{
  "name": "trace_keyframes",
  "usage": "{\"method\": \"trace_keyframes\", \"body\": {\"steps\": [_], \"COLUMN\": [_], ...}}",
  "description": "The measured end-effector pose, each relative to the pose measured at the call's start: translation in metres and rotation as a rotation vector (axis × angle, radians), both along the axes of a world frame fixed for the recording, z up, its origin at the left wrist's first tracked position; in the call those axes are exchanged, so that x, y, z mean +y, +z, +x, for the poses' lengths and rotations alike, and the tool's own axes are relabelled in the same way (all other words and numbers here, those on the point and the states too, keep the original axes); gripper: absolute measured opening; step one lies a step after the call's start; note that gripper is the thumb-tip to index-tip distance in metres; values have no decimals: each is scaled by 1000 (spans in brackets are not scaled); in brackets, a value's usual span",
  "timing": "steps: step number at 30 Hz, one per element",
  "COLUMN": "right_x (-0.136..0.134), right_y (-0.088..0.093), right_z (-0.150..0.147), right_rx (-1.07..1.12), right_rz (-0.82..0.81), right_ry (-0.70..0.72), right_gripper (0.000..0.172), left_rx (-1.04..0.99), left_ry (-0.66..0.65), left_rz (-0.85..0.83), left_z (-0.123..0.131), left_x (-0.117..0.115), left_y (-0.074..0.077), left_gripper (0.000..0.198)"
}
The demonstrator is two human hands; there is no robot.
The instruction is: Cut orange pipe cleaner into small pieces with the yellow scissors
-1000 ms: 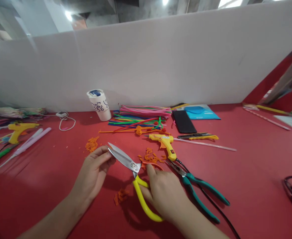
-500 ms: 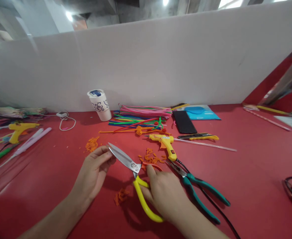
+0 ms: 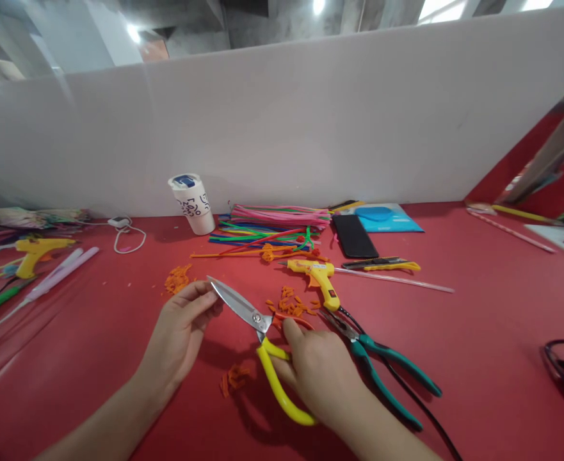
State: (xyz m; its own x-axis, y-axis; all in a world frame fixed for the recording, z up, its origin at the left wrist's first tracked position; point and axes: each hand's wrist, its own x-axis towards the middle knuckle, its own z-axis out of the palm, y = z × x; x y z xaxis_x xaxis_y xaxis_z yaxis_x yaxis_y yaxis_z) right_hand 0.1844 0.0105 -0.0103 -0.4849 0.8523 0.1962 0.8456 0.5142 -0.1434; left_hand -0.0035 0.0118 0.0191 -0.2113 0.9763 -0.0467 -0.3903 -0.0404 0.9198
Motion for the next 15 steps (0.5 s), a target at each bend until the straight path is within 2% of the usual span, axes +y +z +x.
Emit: {"method": "trace_keyframes", "body": {"steps": [3,7,9,11,15], "right_x": [-1,-4,-6,-8,-9], "right_y": [5,15,18,18,18], "right_z": [-5,-12,-14,-15,-14], "right_rx": [285,810,991,1073,1106], "right_rz": [-206,-564,-724,-832,-892], "right_ry": [-70,-107,-120,-134,-133], "right_gripper": [22,19,18,19,17], "left_rx": [-11,-57,-60,-45,-6], "left_ry": [-91,-334,-443,-514,-596], "left_rz": [-35,-175,-232,-263,-284], "left_z": [4,15,20,23,24], "left_x": [-3,-11,-15,-17,-19], "left_y": [0,-1,-3,-5,-9], "left_gripper": [3,1,2,3,7]}}
